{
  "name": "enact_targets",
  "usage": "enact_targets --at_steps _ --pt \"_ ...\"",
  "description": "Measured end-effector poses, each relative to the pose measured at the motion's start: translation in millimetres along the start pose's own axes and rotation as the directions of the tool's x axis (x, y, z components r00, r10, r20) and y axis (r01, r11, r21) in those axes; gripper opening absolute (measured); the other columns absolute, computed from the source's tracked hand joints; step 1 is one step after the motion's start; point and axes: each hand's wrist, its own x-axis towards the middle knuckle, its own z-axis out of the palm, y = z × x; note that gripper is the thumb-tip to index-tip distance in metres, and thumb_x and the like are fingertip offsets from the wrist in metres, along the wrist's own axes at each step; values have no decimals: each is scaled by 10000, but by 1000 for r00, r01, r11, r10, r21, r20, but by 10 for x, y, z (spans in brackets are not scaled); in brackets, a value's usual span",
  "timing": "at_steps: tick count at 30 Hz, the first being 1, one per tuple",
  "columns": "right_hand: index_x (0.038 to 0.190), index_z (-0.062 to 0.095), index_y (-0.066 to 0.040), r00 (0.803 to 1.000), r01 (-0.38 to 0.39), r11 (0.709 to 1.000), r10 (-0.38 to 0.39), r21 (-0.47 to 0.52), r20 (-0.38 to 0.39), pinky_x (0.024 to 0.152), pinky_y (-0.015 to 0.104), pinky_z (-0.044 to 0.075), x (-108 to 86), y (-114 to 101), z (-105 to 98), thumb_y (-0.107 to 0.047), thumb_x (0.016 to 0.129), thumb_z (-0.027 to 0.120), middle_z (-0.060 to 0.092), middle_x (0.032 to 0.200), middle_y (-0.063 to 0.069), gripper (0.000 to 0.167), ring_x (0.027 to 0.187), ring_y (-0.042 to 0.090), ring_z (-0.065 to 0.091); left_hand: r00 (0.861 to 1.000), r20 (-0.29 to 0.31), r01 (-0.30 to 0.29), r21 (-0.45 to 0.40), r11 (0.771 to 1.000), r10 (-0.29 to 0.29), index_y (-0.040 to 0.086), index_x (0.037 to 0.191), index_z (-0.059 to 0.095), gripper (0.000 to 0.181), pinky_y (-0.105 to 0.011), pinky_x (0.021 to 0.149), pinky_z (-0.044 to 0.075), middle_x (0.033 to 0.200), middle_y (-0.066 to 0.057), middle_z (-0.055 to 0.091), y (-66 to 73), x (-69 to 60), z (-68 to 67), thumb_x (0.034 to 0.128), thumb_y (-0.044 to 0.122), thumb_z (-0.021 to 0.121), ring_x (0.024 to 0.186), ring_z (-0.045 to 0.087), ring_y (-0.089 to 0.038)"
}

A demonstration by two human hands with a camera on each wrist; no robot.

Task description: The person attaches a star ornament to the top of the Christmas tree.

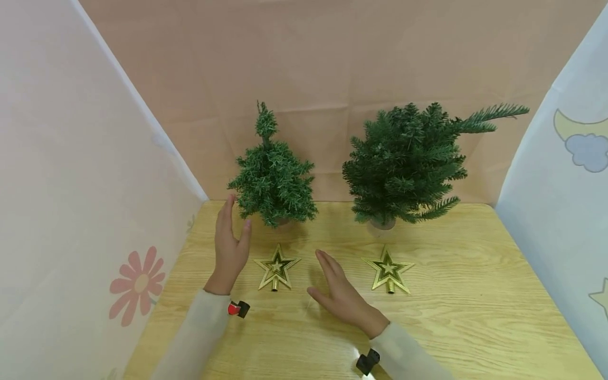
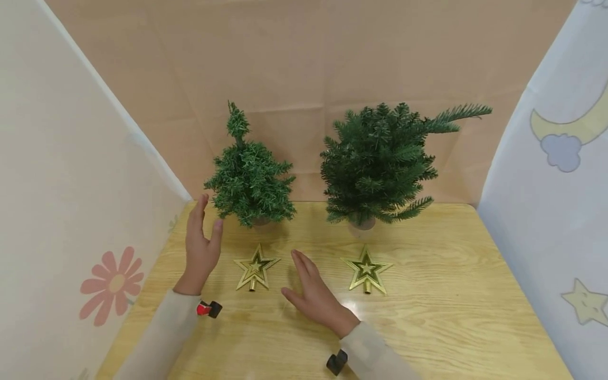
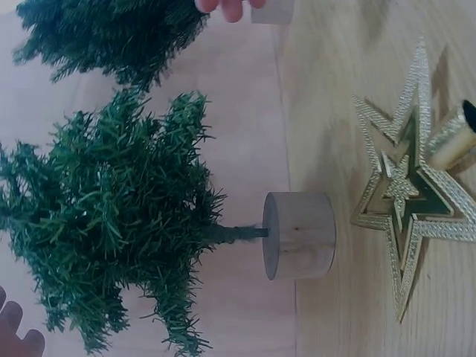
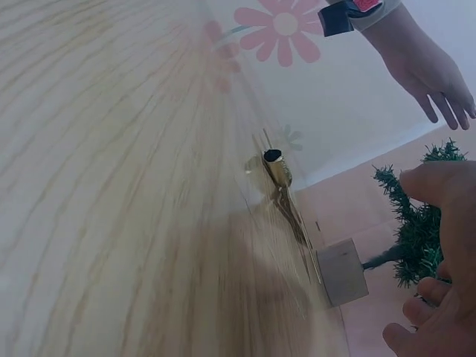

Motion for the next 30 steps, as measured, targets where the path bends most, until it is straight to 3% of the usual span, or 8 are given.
enact_targets --at_steps 5,9,15,20,23,26,30 --pt "1566 8 -311 999 -20 998 21 59 -25 1097 586 293 44 23 66 -371 960 626 52 1619 5 868 1468 265 119 998 -17 59 -41 997 -60 190 1551 265 642 -535 1115 283 1547 -47 338 -56 57 30 991 124 572 1413 294 -221" --pt "1564 7 -322 999 -32 997 34 69 -31 1089 582 310 88 21 95 -400 960 615 42 1617 -20 861 1465 269 141 994 -2 107 -88 990 -108 116 1531 314 604 -488 1119 311 1521 -116 376 -126 114 59 992 149 584 1405 322 -201" --pt "1580 58 -223 998 -26 996 30 83 -49 1088 571 319 198 12 127 -425 959 608 55 1617 -11 854 1463 269 149 987 4 160 -177 971 -162 107 1511 352 580 -360 1135 306 1517 -80 397 -240 152 119 984 122 593 1401 336 -152" --pt "1578 51 -246 999 -34 995 36 90 -20 1089 559 325 271 8 195 -378 954 633 70 1618 12 864 1466 258 132 980 -9 190 -244 951 -199 121 1488 389 526 -414 1135 302 1506 -101 402 -214 124 166 993 52 552 1402 338 -193" --pt "1576 33 -247 1000 -20 1000 20 16 14 1088 539 338 324 10 264 -361 938 660 51 1622 24 902 1472 258 98 977 -20 198 -269 943 -211 36 1462 415 486 -464 1118 320 1488 -142 406 -102 130 155 992 19 538 1394 346 -248" --pt "1576 18 -222 999 6 996 -2 -84 51 1113 534 298 373 20 333 -399 927 664 -6 1626 3 933 1481 255 29 978 -28 193 -286 939 -209 -37 1434 422 460 -431 1095 363 1477 -175 403 0 151 147 987 -10 530 1382 351 -315" --pt "1572 1 -171 997 34 983 -20 -182 73 1145 537 228 428 39 413 -467 936 623 -43 1626 33 938 1484 282 -10 979 -45 174 -306 936 -197 -80 1407 434 439 -383 1073 396 1467 -193 407 -3 157 184 980 -34 527 1367 355 -376"
